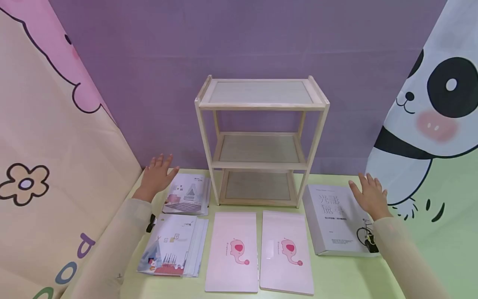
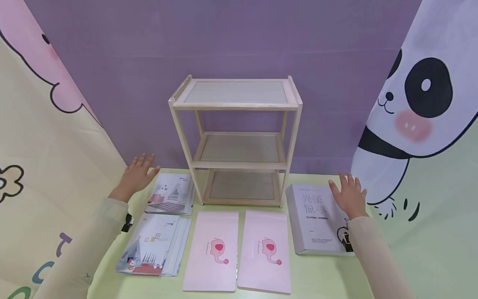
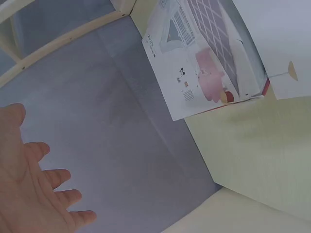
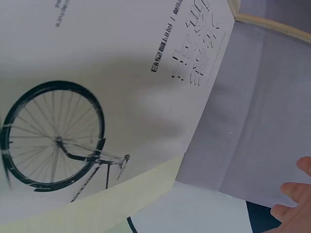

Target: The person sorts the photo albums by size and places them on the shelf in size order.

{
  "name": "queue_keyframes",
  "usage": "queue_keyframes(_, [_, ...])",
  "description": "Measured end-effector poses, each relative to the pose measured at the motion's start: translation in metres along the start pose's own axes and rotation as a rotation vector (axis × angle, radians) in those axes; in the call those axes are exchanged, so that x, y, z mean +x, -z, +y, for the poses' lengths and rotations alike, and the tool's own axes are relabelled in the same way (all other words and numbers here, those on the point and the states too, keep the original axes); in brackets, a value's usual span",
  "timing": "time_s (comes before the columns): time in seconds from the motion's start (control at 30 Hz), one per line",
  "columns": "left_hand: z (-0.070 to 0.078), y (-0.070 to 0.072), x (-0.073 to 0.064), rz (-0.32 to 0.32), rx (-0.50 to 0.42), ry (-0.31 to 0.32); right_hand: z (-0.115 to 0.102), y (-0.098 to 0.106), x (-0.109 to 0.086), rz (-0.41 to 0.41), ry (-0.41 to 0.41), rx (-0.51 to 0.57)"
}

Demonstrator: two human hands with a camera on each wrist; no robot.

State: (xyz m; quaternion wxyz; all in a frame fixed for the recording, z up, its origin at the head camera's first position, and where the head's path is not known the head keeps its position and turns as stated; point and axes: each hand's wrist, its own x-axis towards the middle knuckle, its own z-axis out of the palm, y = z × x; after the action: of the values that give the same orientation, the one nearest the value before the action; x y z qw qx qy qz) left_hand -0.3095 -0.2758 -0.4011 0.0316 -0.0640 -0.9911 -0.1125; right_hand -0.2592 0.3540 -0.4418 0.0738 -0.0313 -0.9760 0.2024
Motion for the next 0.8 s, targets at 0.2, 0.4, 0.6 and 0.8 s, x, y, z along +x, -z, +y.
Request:
queue_keyframes(0.2, [0.001, -0.001, -0.006, -0.03, 0.012, -0.019, 0.005, -0.007, -0.007, 0.016, 0.026, -0.005])
queue_keyframes(0.4, [0.0, -0.003, -0.01, -0.039, 0.001, -0.014, 0.008, -0.007, -0.011, 0.014, 0.04, -0.002])
queue_keyframes(0.6, [-0.003, -0.008, -0.014, -0.025, 0.005, -0.016, 0.011, -0.006, -0.016, 0.029, 0.051, -0.021])
queue_keyframes(0.8, [-0.004, -0.016, -0.019, -0.012, 0.017, -0.014, 0.014, -0.007, -0.02, 0.024, 0.043, -0.01])
